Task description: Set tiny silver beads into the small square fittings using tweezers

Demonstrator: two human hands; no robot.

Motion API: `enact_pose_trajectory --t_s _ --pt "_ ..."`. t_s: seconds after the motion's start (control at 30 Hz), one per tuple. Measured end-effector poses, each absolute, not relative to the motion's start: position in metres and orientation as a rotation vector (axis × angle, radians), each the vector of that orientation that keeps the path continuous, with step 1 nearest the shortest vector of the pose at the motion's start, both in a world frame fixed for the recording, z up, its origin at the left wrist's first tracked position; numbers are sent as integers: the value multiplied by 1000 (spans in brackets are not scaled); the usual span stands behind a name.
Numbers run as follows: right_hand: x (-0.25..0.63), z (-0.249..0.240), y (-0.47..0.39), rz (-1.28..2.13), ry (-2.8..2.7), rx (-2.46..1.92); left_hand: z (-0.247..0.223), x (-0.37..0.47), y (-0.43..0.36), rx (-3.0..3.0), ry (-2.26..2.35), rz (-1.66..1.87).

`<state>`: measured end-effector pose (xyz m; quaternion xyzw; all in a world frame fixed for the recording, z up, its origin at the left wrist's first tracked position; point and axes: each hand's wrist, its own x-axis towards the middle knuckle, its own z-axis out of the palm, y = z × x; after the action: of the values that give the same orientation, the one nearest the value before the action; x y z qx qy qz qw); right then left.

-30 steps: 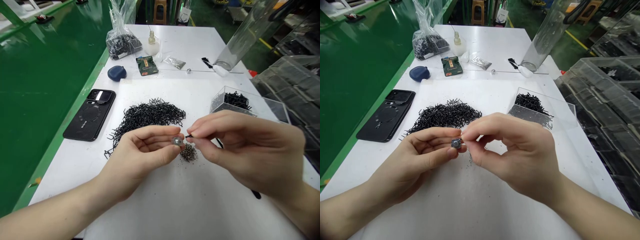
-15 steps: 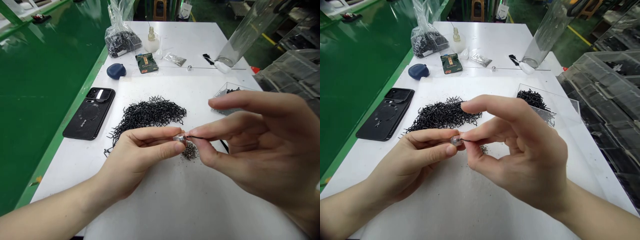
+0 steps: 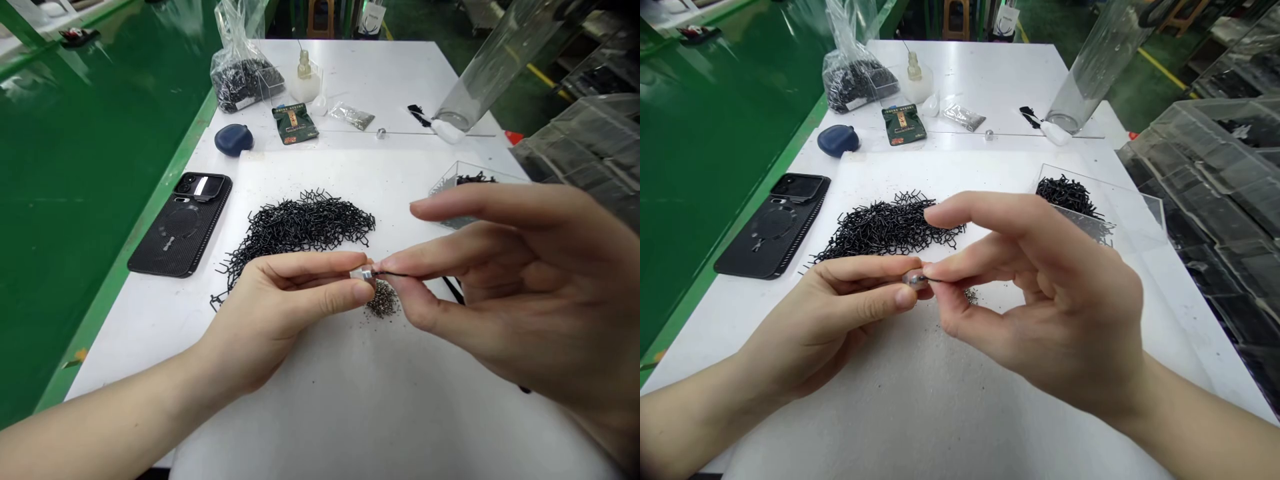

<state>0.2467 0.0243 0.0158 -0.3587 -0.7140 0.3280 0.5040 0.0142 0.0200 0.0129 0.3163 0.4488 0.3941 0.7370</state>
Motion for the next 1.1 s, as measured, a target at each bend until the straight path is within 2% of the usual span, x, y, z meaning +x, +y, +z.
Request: enact_pose_trajectory --t_s 0.27,0.6,1.1 --pt "253 20 28 486 -1963 -903 12 13 17 727 1005 854" --pt "250 18 30 711 -1847 -851 10 10 17 754 1015 853" --pt "253 16 34 728 -1876 -783 11 11 16 785 960 859"
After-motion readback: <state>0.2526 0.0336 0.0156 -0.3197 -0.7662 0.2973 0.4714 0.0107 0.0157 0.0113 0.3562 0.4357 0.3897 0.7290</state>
